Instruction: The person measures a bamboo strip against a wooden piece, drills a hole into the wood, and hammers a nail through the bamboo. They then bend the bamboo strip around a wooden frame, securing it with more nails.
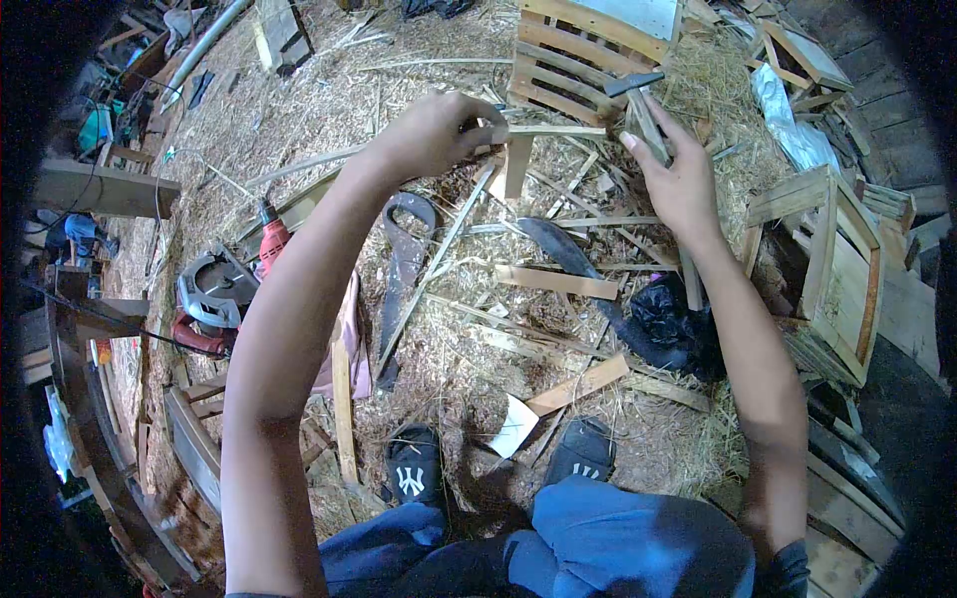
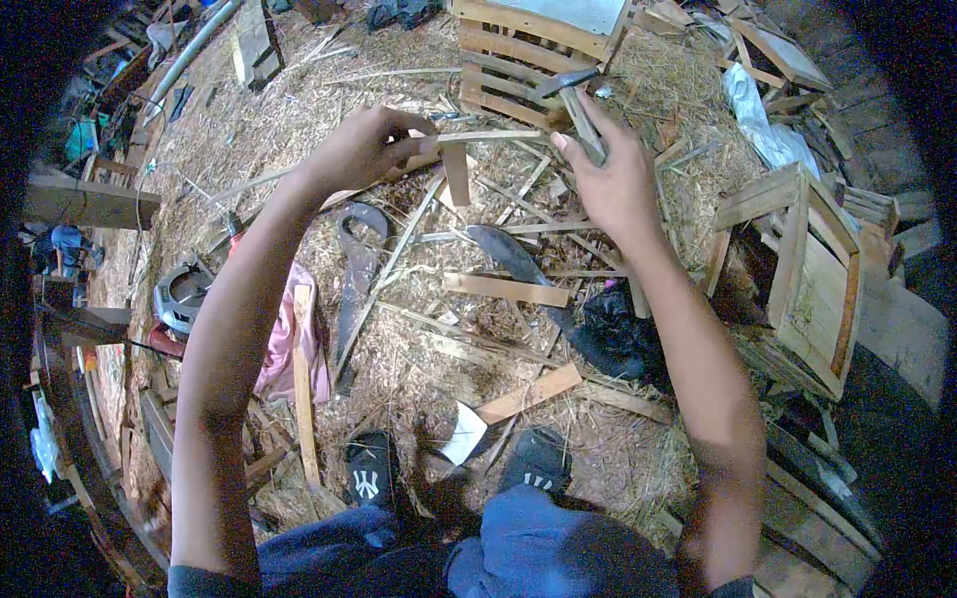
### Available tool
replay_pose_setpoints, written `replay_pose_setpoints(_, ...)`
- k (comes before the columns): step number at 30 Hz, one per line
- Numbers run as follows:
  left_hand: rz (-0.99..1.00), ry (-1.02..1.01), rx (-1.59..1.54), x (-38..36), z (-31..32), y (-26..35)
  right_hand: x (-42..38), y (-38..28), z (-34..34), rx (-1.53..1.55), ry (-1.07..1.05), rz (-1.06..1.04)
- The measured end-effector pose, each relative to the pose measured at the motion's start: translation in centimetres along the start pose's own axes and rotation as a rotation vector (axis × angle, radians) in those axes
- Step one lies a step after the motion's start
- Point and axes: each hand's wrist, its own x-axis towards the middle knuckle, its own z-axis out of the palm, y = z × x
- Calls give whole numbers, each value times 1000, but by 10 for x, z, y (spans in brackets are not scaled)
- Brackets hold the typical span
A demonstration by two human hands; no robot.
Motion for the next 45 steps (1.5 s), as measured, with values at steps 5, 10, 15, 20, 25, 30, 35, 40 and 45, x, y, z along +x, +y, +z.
replay_pose_setpoints(5,-87,-103,-60,0,-6,6,11,12,18,193,31,-48)
replay_pose_setpoints(10,-119,-66,49,-3,0,10,11,-2,31,381,-151,133)
replay_pose_setpoints(15,-280,-22,111,-2,5,26,9,-7,38,325,-108,-29)
replay_pose_setpoints(20,-220,47,106,-2,15,17,9,-18,27,377,-249,156)
replay_pose_setpoints(25,-261,-33,88,3,5,28,10,-12,30,330,-203,53)
replay_pose_setpoints(30,-234,-22,86,5,11,17,9,0,40,356,-136,-44)
replay_pose_setpoints(35,-156,42,82,6,20,10,6,-6,34,357,-147,-24)
replay_pose_setpoints(40,-43,330,430,-6,24,20,6,-9,30,328,-172,89)
replay_pose_setpoints(45,-55,700,388,-37,57,8,4,4,33,329,-114,3)
